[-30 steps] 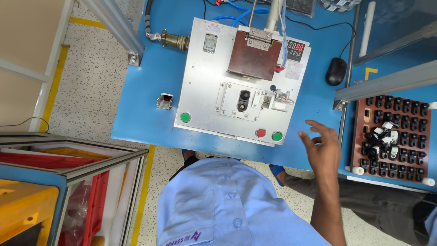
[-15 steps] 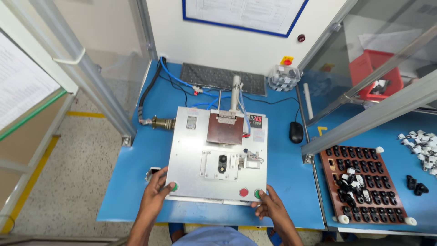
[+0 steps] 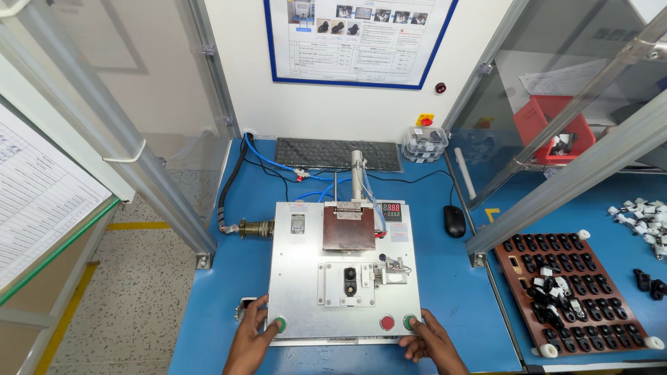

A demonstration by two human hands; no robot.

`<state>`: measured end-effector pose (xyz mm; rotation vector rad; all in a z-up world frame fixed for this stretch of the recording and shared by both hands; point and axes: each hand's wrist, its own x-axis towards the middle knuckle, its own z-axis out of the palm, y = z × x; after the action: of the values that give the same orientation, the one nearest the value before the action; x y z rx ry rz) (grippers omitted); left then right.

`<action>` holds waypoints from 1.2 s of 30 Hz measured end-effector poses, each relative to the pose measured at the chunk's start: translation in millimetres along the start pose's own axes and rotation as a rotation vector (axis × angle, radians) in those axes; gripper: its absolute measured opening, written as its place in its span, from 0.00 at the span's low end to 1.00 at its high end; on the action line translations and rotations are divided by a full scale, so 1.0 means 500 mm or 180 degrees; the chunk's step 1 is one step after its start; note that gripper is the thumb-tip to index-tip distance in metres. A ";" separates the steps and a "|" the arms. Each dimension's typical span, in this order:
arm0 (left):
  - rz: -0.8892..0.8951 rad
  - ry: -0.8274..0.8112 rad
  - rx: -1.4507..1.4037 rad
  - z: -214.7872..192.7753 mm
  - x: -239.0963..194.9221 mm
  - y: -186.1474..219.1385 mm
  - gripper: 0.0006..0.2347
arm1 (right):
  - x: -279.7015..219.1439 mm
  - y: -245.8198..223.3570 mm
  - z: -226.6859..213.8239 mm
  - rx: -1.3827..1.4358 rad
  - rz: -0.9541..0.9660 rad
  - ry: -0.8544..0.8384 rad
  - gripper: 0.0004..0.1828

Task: The person places small black and white plastic components into a testing jig on a blue workbench, presses a green button to activate a press, and then removes the assembled parts. This cycle is repeated multiple times throughout the clip.

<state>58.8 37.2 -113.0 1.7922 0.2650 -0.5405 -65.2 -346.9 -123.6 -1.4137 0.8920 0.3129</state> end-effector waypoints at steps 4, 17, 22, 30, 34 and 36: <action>-0.0073 0.0166 -0.0044 0.013 0.011 -0.001 0.28 | 0.000 0.000 0.006 -0.0051 -0.0067 0.0049 0.25; 0.2484 0.0013 0.1944 0.073 -0.117 0.235 0.19 | 0.017 -0.085 -0.188 -0.1034 -0.1297 0.1013 0.26; 0.3058 -0.0326 0.2385 0.145 -0.142 0.323 0.12 | 0.122 -0.175 -0.390 -0.2794 -0.1323 0.2901 0.33; 0.3075 -0.0165 0.3884 0.184 -0.083 0.418 0.03 | 0.221 -0.141 -0.478 -0.3263 -0.0830 0.2698 0.21; 0.1660 -0.0340 0.4039 0.179 -0.074 0.483 0.11 | 0.254 -0.153 -0.508 -0.3609 -0.1316 0.2680 0.23; 0.1095 -0.0402 0.3957 0.182 -0.076 0.489 0.13 | 0.252 -0.134 -0.531 -0.3500 -0.1553 0.2881 0.14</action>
<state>114.7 -116.5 93.7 2.8847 -0.6067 -0.6094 -30.2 -646.1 -138.4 -2.8511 1.0779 -0.3231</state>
